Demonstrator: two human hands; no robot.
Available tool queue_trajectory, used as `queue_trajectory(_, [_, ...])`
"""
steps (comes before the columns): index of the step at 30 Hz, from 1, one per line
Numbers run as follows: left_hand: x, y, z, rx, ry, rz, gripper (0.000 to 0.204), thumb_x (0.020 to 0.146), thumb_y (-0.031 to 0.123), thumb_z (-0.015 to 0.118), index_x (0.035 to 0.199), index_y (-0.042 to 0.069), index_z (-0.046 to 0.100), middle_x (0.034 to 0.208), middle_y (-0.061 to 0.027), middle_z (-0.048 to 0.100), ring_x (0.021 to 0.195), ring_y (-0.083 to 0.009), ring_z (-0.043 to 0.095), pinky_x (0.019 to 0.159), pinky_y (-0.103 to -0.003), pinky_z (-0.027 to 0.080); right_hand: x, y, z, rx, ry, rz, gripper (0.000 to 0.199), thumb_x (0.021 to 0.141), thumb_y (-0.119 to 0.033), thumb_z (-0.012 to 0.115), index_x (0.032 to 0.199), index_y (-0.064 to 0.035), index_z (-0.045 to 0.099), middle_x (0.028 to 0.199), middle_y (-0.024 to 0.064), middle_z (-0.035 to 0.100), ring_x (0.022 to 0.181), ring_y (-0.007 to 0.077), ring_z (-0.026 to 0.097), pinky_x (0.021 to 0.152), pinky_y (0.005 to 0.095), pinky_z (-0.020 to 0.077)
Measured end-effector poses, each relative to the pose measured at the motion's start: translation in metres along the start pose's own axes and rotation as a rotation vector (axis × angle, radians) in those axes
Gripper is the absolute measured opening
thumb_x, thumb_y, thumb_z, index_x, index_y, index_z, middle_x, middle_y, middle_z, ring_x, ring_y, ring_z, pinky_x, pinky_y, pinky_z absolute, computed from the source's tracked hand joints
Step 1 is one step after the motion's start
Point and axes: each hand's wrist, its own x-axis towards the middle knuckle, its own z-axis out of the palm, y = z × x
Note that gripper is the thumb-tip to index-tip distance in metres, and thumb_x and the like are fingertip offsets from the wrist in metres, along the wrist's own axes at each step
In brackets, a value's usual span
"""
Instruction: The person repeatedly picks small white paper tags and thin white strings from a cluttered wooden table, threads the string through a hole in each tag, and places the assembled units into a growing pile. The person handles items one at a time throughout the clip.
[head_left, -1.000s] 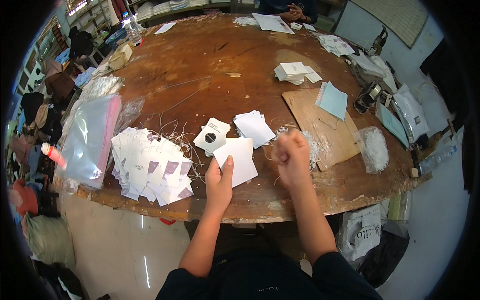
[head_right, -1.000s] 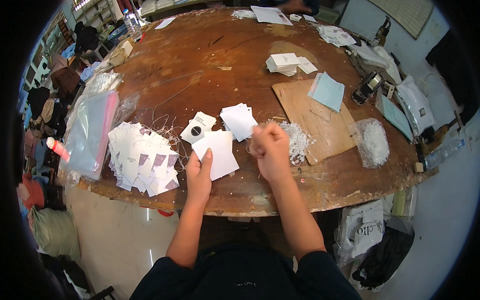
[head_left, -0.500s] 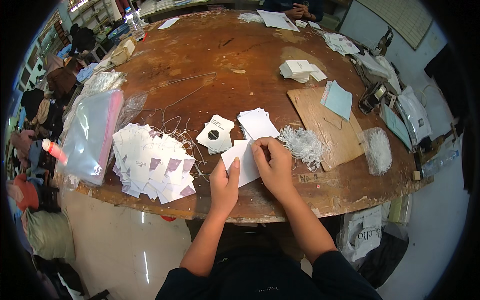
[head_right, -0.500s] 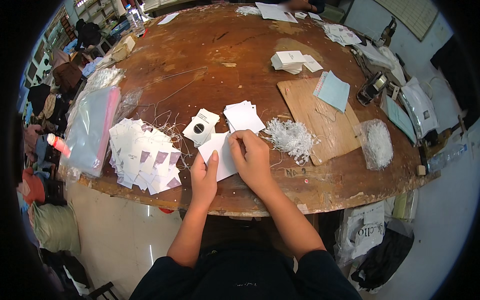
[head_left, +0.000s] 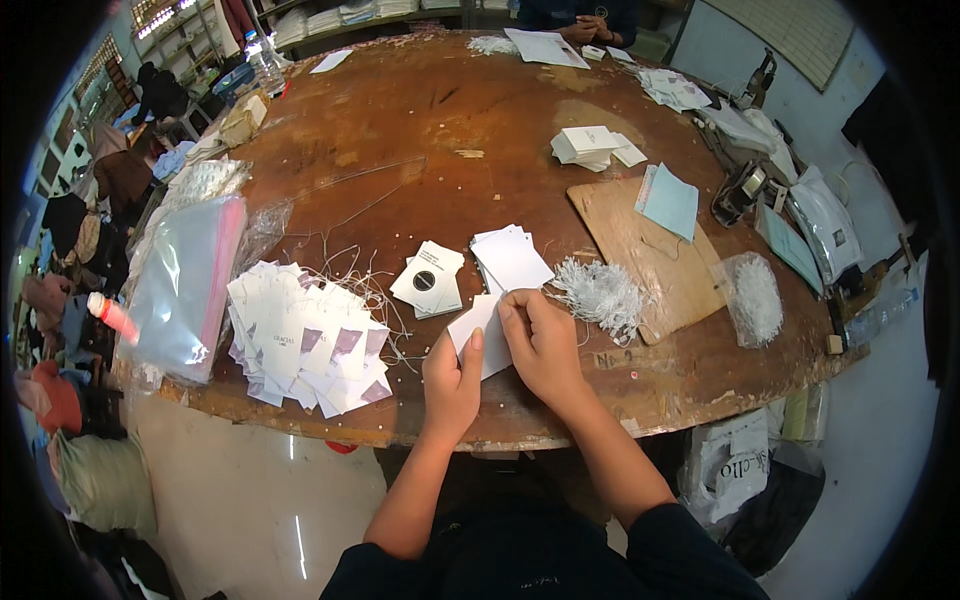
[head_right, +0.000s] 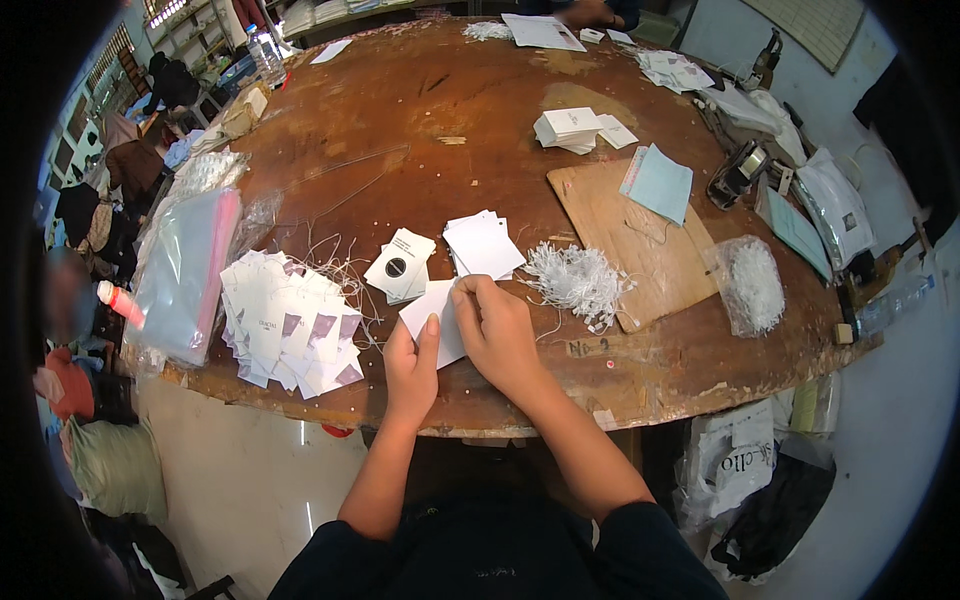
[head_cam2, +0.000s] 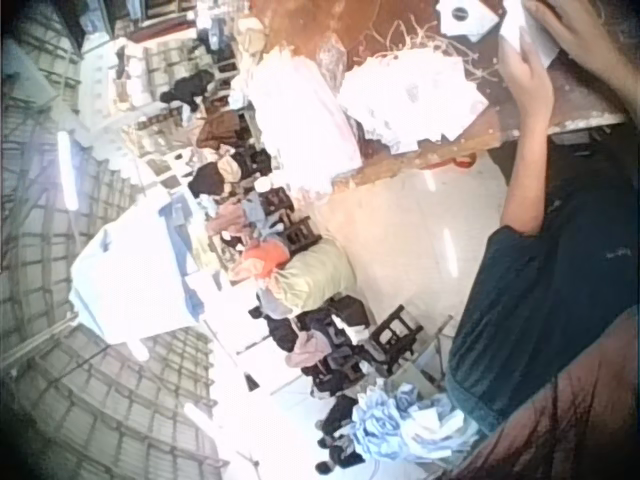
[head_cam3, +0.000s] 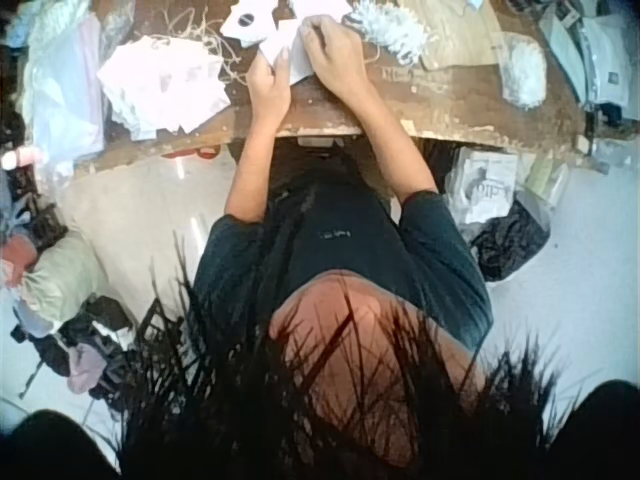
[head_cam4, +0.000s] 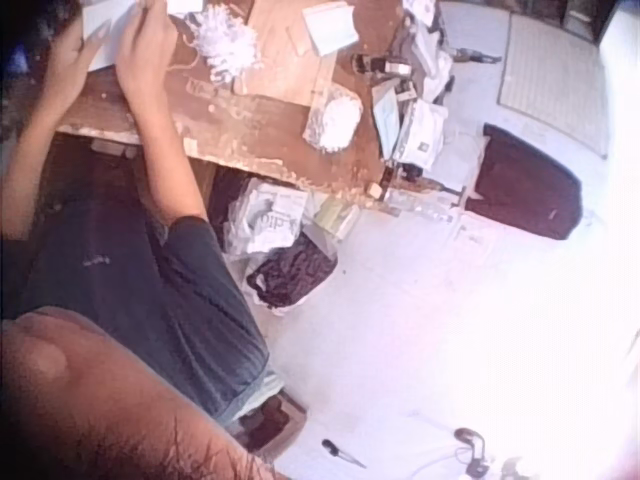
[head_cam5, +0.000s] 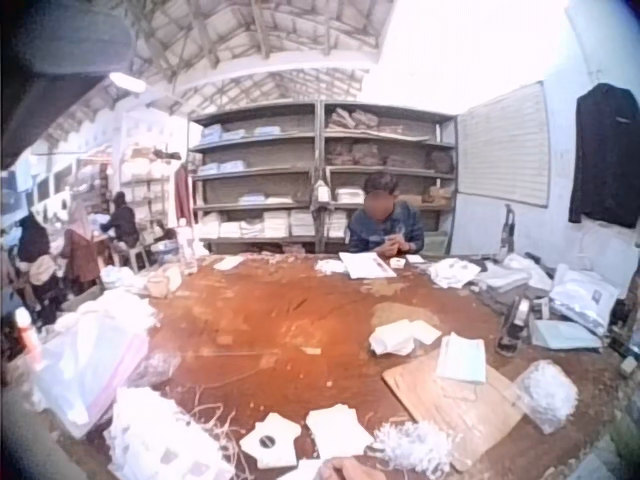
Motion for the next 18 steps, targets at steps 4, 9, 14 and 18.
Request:
queue_trajectory(4, [0.002, 0.005, -0.001, 0.089, -0.010, 0.111, 0.032, 0.105, 0.019, 0.054, 0.126, -0.003, 0.062, 0.116, -0.0189, 0.070, 0.101, -0.0269, 0.071, 0.086, -0.035, 0.054, -0.002, -0.001, -0.005, 0.002, -0.031, 0.054, 0.009, 0.099, -0.006, 0.061, 0.097, 0.0033, 0.062, 0.069, 0.0122, 0.061, 0.058, 0.0172, 0.057, 0.057, 0.0323, 0.0458])
queue_trajectory(9, [0.005, 0.012, -0.001, 0.259, -0.001, 0.329, 0.028, 0.103, 0.011, 0.054, 0.127, -0.002, 0.063, 0.124, -0.0205, 0.068, 0.111, -0.0355, 0.069, 0.090, -0.037, 0.055, 0.006, 0.007, -0.012, 0.040, -0.043, -0.004, 0.010, 0.100, -0.007, 0.060, 0.098, 0.0026, 0.062, 0.073, 0.0123, 0.062, 0.062, 0.0173, 0.057, 0.059, 0.0314, 0.0458])
queue_trajectory(14, [0.005, 0.010, 0.001, 0.248, 0.021, 0.310, 0.028, 0.103, 0.012, 0.054, 0.125, -0.003, 0.063, 0.120, -0.0217, 0.068, 0.106, -0.0361, 0.070, 0.089, -0.039, 0.055, 0.007, 0.012, -0.016, -0.016, -0.022, -0.122, 0.010, 0.100, -0.007, 0.061, 0.099, 0.0025, 0.063, 0.073, 0.0113, 0.062, 0.063, 0.0169, 0.057, 0.059, 0.0303, 0.0457])
queue_trajectory(18, [0.000, 0.002, 0.004, 0.170, 0.012, 0.123, 0.030, 0.104, 0.016, 0.053, 0.123, -0.005, 0.063, 0.111, -0.0213, 0.070, 0.094, -0.0307, 0.071, 0.083, -0.038, 0.055, -0.001, 0.008, -0.016, 0.034, -0.041, 0.061, 0.009, 0.099, -0.007, 0.062, 0.099, 0.0019, 0.063, 0.072, 0.0116, 0.062, 0.060, 0.0198, 0.057, 0.059, 0.0310, 0.0464])
